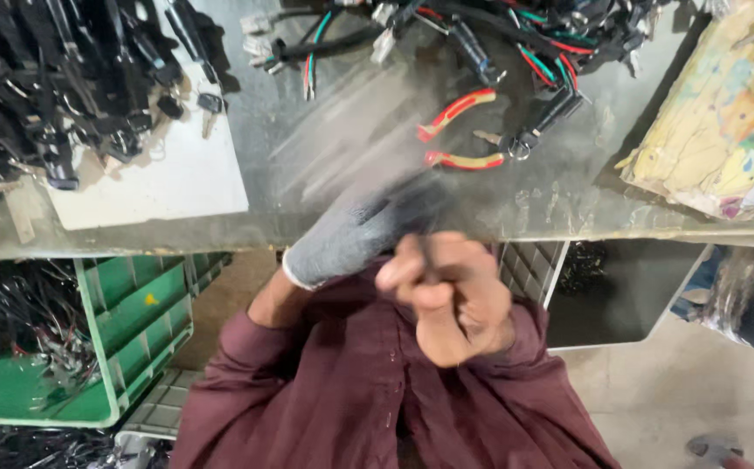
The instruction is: The person repeatedly slides a black plastic sleeve over a cable end and crimps it with red-handled pliers. They handle multiple similar cable assemblies, placing finished units on the table and picking up new ones to repeat the process.
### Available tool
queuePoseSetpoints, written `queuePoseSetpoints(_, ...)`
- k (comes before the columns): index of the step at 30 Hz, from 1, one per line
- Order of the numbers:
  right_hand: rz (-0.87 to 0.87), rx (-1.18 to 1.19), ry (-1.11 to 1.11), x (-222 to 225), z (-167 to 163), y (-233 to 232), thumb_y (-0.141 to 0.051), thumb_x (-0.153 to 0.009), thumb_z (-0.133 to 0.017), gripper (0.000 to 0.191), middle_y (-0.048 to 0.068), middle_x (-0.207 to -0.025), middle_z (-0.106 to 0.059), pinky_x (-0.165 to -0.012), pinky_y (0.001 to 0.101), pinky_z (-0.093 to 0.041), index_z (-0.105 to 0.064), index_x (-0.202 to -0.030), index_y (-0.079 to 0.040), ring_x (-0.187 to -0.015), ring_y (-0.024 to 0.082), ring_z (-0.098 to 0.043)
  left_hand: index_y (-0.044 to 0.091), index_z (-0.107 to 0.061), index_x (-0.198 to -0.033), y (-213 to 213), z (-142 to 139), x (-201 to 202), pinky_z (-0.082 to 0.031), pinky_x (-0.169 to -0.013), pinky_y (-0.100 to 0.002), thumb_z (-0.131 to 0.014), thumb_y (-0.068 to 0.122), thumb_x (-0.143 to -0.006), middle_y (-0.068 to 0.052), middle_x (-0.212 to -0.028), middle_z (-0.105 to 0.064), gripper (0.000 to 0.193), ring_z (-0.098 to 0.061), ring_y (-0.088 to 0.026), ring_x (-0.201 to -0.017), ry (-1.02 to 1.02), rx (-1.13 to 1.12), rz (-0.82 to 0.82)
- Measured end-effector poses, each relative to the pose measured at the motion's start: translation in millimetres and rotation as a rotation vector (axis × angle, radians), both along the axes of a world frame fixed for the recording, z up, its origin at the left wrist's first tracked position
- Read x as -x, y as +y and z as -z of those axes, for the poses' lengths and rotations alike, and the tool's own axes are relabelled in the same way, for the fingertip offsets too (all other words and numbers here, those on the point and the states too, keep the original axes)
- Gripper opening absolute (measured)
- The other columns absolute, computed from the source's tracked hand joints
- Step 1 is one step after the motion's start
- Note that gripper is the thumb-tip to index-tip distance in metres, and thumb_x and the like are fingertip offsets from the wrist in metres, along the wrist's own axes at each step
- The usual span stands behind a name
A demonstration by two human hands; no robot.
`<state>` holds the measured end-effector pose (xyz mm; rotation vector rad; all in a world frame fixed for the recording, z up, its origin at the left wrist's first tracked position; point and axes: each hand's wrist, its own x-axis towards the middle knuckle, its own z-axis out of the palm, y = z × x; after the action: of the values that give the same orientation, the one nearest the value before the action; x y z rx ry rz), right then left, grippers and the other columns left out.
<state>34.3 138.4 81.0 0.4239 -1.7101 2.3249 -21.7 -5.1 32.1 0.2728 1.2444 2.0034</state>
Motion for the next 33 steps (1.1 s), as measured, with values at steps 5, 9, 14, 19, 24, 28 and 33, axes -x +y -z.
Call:
queuePoseSetpoints(5,0.123,-0.947,0.167,-5.2,33.5,14.5,-0.006,-0.1,-0.066,0.012,0.01,-0.085,-0.066,-0.061,0.0377,-0.05,-0.061,-0.11,-0.002,-0.069,0.028,-0.065,0.003,-0.063,-0.126,-26.8,-24.3,-1.2,-0.054,-0.09,-0.034,-0.059,0.033,-0.113,-0.006,-0.109,-0.07,0.033,-0.067,-0.018,-0.095,0.123,-0.449,-0.295)
queuePoseSetpoints(9,0.177,-0.954,0.086,8.7,29.2,-4.1,-0.003,-0.094,-0.07,0.02,0.012,-0.081,-0.063,-0.061,0.0436,-0.046,-0.065,-0.112,0.001,-0.068,0.034,-0.063,0.004,-0.066,-0.11,-23.3,-19.9,-3.4,-0.054,-0.078,-0.032,-0.059,0.021,-0.109,-0.006,-0.094,-0.07,0.019,-0.068,-0.02,-0.079,0.368,0.093,-0.399)
queuePoseSetpoints(14,0.261,-1.162,0.216,16.4,11.6,30.9,-0.024,-0.089,-0.08,0.031,0.014,-0.106,-0.069,-0.086,0.0477,-0.047,-0.065,-0.106,-0.004,-0.101,0.036,-0.064,-0.001,-0.06,-0.121,-9.7,-47.4,-12.8,-0.051,-0.094,-0.032,-0.049,0.006,-0.102,-0.009,-0.112,-0.064,0.022,-0.061,-0.019,-0.102,0.483,0.311,-0.378)
queuePoseSetpoints(19,0.048,-0.319,0.01,7.6,-19.0,48.3,-0.037,-0.102,-0.054,0.032,0.008,-0.111,-0.065,-0.1,0.037,-0.045,-0.062,-0.116,-0.009,-0.104,0.024,-0.061,0.005,-0.049,-0.133,29.8,-56.1,-38.8,-0.052,-0.101,-0.033,-0.066,0.011,-0.095,-0.01,-0.119,-0.061,0.042,-0.061,-0.017,-0.111,0.561,0.015,-0.189)
queuePoseSetpoints(24,0.034,0.242,0.024,12.0,-35.1,76.9,-0.038,-0.111,-0.043,0.027,-0.002,-0.081,-0.064,-0.078,0.0402,-0.042,-0.055,-0.097,-0.018,-0.071,0.015,-0.06,0.008,-0.055,-0.121,41.4,-30.5,-68.2,-0.058,-0.083,-0.031,-0.085,0.029,-0.085,-0.008,-0.098,-0.071,0.051,-0.07,-0.018,-0.09,0.27,0.355,0.061)
queuePoseSetpoints(28,-0.28,0.285,0.15,-5.2,4.9,124.8,-0.035,-0.111,-0.037,0.028,-0.002,-0.078,-0.06,-0.067,0.0448,-0.047,-0.049,-0.093,-0.018,-0.057,0.017,-0.062,0.009,-0.052,-0.127,29.7,-26.2,-53.9,-0.054,-0.087,-0.03,-0.074,0.022,-0.101,-0.009,-0.106,-0.065,0.036,-0.064,-0.018,-0.097,0.657,0.334,-0.243)
queuePoseSetpoints(33,0.007,0.384,0.158,16.9,30.1,149.4,-0.034,-0.104,-0.045,0.019,-0.003,-0.08,-0.052,-0.058,0.042,-0.046,-0.051,-0.098,-0.017,-0.056,0.014,-0.053,0.009,-0.058,-0.114,3.5,-18.7,-32.4,-0.05,-0.095,-0.044,-0.06,0.026,-0.103,-0.004,-0.102,-0.066,0.021,-0.065,-0.022,-0.1,0.94,0.375,-0.127)
